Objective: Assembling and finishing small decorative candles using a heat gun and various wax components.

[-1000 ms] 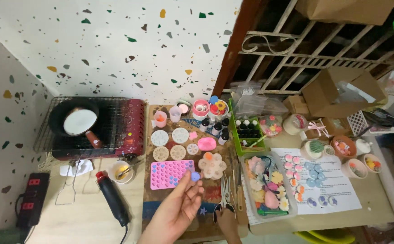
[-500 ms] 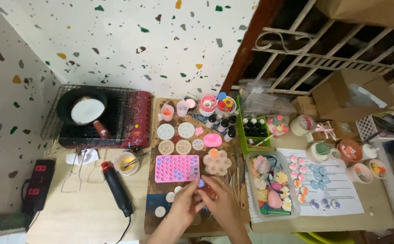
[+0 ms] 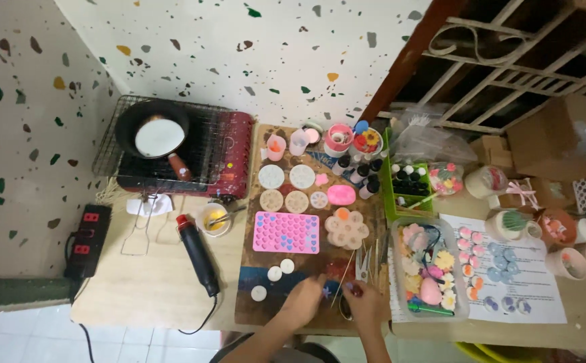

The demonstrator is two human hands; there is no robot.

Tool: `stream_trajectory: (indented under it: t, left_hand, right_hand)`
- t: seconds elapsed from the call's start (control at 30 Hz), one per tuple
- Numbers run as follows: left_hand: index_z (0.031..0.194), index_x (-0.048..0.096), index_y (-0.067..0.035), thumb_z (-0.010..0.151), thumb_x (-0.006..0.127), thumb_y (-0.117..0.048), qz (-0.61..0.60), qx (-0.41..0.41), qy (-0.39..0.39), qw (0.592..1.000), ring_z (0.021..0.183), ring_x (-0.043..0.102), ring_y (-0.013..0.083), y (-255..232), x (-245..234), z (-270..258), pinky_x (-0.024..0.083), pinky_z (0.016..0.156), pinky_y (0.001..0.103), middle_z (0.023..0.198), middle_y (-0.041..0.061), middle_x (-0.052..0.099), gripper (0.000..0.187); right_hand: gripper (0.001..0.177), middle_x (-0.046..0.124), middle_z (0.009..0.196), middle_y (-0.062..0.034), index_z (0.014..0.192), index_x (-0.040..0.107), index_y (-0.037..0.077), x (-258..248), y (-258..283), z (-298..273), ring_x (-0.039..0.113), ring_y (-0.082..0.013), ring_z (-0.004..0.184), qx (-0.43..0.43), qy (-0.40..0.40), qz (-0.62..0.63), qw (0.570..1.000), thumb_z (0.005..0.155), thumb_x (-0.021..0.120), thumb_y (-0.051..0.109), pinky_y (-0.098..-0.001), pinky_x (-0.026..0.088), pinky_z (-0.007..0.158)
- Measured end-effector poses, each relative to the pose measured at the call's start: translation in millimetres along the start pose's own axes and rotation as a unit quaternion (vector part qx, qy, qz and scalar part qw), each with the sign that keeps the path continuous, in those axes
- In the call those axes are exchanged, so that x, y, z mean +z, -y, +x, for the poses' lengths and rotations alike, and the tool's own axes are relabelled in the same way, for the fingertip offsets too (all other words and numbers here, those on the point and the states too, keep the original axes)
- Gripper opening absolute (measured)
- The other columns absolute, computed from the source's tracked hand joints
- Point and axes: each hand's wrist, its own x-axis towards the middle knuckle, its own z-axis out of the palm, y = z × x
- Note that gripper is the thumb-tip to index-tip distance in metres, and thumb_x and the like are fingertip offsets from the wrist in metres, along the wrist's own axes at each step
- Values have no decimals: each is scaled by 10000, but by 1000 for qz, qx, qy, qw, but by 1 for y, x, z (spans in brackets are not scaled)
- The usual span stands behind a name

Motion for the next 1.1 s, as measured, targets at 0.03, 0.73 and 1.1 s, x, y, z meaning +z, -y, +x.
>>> stream_trajectory:
  t: [0.03,0.73,1.1]
  left_hand:
    - [1256,598,-18,941,560,-247,30,-71,79,994,974,668,461,-15,-22,2,552,801,533,1126,308,660,391]
    - [1262,530,42,729,834,-546,-55,-479,-277,831,1060,668,447,227,-114,-89,528,944,489,1134,307,673,849]
    - [960,729,121,731,793,-633,-97,-479,-154,859,883,746,373,264,-139,-158,564,813,441,885,293,750,791]
  right_hand:
    - [289,744,764,-123,967,799,78,15,-14,-5,711,-258,694,-5,13,28,1000,746,848,257,-396,553,658]
    - [345,715,999,-182,1125,747,94,109,38,-65,684,-390,878,-49,-8,-38,998,822,730,257,-465,548,757]
    - [211,746,769,-120,980,748,110,144,60,-156,740,-299,708,112,74,89,987,881,723,295,-415,579,678]
